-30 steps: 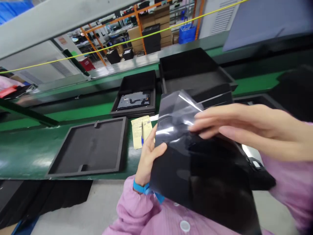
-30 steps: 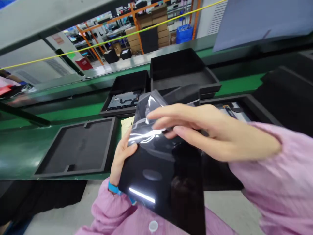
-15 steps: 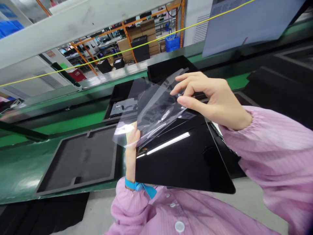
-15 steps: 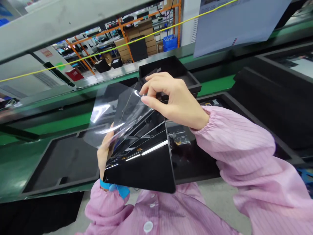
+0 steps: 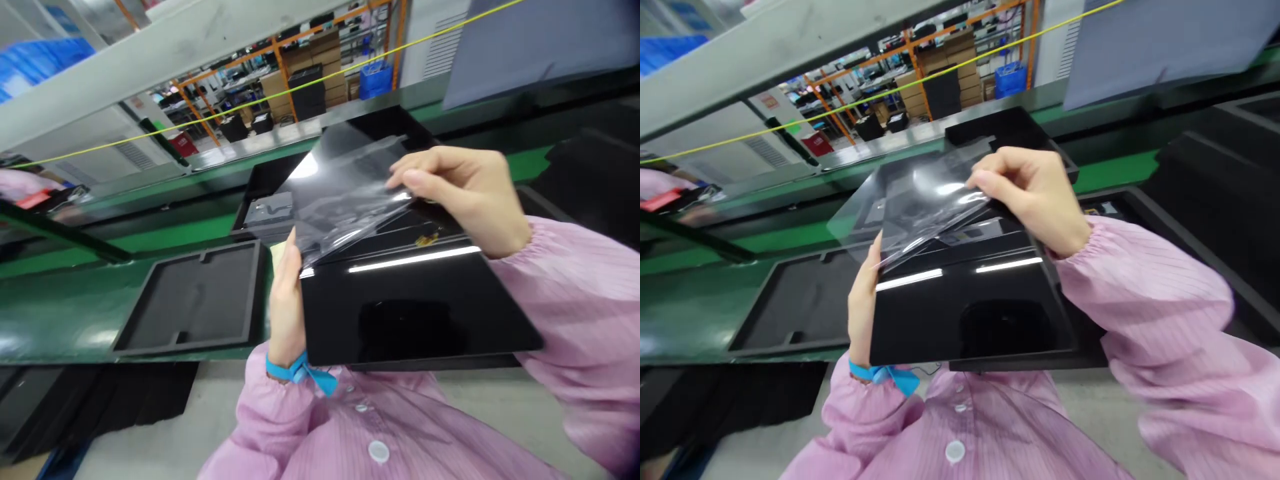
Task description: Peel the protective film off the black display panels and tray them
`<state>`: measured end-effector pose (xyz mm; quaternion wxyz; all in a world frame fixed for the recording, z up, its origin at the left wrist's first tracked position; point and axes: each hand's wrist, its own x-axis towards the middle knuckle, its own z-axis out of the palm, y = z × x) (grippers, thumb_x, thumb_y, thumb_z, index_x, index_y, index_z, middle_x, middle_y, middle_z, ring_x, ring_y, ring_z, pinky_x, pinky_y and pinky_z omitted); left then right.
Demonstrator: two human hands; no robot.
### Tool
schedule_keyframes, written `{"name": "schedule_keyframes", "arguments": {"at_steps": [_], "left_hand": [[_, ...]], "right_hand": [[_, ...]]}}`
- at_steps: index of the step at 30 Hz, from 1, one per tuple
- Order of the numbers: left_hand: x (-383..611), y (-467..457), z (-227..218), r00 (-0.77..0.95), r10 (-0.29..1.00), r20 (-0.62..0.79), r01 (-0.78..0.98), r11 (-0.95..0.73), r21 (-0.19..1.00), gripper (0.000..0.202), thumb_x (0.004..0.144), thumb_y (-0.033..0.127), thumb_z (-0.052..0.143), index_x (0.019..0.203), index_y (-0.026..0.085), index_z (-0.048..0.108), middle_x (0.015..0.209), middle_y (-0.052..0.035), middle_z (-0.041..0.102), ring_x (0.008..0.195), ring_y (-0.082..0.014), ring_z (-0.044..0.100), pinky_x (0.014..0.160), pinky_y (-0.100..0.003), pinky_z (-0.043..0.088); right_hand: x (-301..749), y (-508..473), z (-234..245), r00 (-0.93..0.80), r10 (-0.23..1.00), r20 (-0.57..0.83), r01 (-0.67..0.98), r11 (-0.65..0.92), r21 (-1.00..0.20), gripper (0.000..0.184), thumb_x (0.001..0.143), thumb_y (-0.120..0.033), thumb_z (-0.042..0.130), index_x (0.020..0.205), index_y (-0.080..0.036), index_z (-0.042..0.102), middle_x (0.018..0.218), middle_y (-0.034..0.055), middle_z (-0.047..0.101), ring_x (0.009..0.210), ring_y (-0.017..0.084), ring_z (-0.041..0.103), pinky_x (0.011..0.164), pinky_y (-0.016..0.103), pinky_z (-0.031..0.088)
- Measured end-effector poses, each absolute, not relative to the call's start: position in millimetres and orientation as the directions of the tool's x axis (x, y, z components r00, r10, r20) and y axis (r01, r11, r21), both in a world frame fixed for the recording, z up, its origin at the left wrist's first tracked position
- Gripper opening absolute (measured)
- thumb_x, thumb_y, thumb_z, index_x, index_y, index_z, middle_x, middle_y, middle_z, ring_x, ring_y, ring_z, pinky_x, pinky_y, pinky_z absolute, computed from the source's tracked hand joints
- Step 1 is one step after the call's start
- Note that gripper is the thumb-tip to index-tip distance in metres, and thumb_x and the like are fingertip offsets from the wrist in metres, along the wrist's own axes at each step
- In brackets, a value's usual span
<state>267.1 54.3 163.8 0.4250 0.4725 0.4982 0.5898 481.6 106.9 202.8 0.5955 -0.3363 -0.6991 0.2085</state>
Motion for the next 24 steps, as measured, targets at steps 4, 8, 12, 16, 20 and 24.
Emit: {"name": "schedule_keyframes", "arguments": {"at_steps": [4,8,12,16,20,24], "left_hand": [[276,48,177,-0.142,0.987,0.079,-0.189,-0.105,0.976,0.038,0.096,0.023,0.043,0.133,0.023,0.054,0.145,0.005,0.048,0.138,-0.0161,0.039,0.115,-0.028,0.033],[275,52,172,-0.079,0.993,0.089,-0.379,-0.113,0.919,0.037,0.095,0.027,0.045,0.13,0.027,0.055,0.145,0.0075,0.048,0.141,-0.0185,0.033,0.119,-0.036,0.025],[273,54,166,-0.047,0.998,0.048,-0.471,-0.064,0.88,0.037,0.092,0.029,0.051,0.128,0.028,0.056,0.143,0.008,0.05,0.142,-0.0194,0.032,0.12,-0.039,0.022],[265,58,159,-0.021,0.997,0.071,-0.45,-0.072,0.89,0.038,0.089,0.032,0.054,0.127,0.027,0.056,0.14,0.0047,0.053,0.141,-0.0229,0.034,0.119,-0.041,0.025],[255,55,148,0.089,0.989,0.117,-0.369,-0.076,0.926,0.055,0.081,0.027,0.067,0.133,0.03,0.048,0.137,0.001,0.056,0.136,-0.0259,0.042,0.117,-0.042,0.029],[250,46,131,0.143,0.977,0.16,-0.375,-0.096,0.922,0.056,0.083,0.025,0.065,0.134,0.032,0.042,0.136,-0.0008,0.057,0.13,-0.0246,0.049,0.114,-0.041,0.034]], "right_hand": [[482,106,200,0.017,0.727,0.686,0.253,0.661,-0.706,0.024,0.084,-0.022,0.066,0.064,-0.014,0.056,0.081,0.0044,0.067,0.09,0.014,0.063,0.09,0.03,0.048],[480,105,197,0.022,0.724,0.69,0.286,0.656,-0.698,0.031,0.084,-0.034,0.067,0.064,-0.015,0.053,0.082,0.0045,0.065,0.093,0.017,0.063,0.094,0.037,0.047],[481,107,190,0.017,0.717,0.697,0.258,0.67,-0.696,0.028,0.086,-0.033,0.066,0.069,-0.015,0.053,0.087,0.0047,0.064,0.099,0.019,0.062,0.099,0.039,0.045],[489,113,186,-0.146,0.629,0.764,0.248,0.771,-0.587,0.035,0.084,-0.039,0.069,0.066,-0.015,0.053,0.087,0.0039,0.065,0.104,0.019,0.06,0.103,0.042,0.041],[502,123,187,-0.253,0.634,0.731,0.196,0.773,-0.604,0.04,0.084,-0.058,0.063,0.092,-0.019,0.065,0.124,0.0068,0.057,0.114,0.022,0.055,0.088,0.037,0.048],[512,133,196,-0.084,0.608,0.789,0.679,0.615,-0.401,0.039,0.093,-0.052,0.051,0.106,-0.016,0.059,0.1,0.0062,0.063,0.079,0.01,0.058,0.062,0.022,0.041]]}}
